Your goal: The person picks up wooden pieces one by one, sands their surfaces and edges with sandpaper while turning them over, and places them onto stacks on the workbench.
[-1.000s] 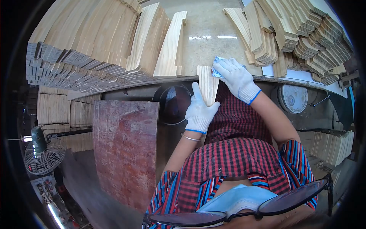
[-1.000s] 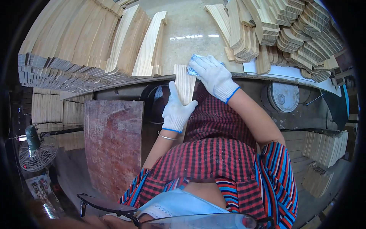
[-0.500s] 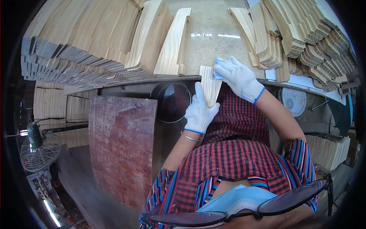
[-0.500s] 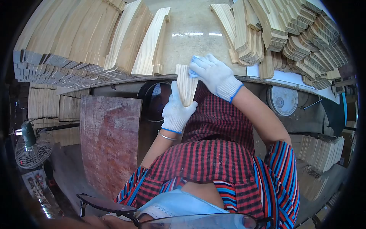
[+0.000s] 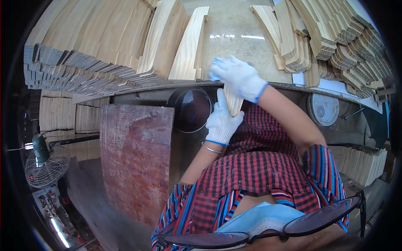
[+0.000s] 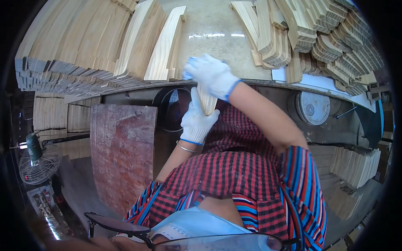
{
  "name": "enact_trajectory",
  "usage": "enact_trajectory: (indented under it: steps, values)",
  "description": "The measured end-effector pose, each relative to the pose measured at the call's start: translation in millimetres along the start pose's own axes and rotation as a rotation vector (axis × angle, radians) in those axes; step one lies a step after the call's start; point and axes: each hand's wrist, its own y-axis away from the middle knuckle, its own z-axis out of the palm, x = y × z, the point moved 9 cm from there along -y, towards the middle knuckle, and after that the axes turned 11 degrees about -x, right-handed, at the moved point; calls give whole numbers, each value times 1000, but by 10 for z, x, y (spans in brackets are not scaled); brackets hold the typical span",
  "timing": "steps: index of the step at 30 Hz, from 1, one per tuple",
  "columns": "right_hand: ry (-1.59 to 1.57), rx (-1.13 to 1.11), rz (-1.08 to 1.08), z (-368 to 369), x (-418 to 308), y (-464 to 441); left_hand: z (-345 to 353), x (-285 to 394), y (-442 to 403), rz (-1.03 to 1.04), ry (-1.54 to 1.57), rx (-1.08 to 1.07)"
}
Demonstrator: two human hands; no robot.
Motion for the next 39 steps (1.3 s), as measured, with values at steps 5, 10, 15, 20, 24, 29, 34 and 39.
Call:
enact_trajectory:
  steps: [5, 10, 15, 20, 24, 29, 34, 39]
  values:
    - [188, 98, -55, 23, -86, 262, 51, 46, 32, 53, 43, 39]
    - [200, 39, -80, -9, 56, 863, 63, 27, 38, 86, 26, 54]
    - [-29, 221, 125, -132, 230, 461, 83, 9, 55, 90, 18, 85]
    - [135, 167, -27, 297, -267, 871, 145, 9, -41, 32, 89, 28]
    - [101, 145, -127, 185, -397, 1070, 170, -31, -8, 179, 49, 148]
    - [-15, 97, 243, -33, 128, 447, 97, 42, 46, 31, 45, 60]
    - [111, 361, 38, 75, -285, 890, 16, 75, 46, 126, 55, 199]
    - [-58, 424, 79, -164, -130, 1053, 88, -1, 51, 174, 57, 172]
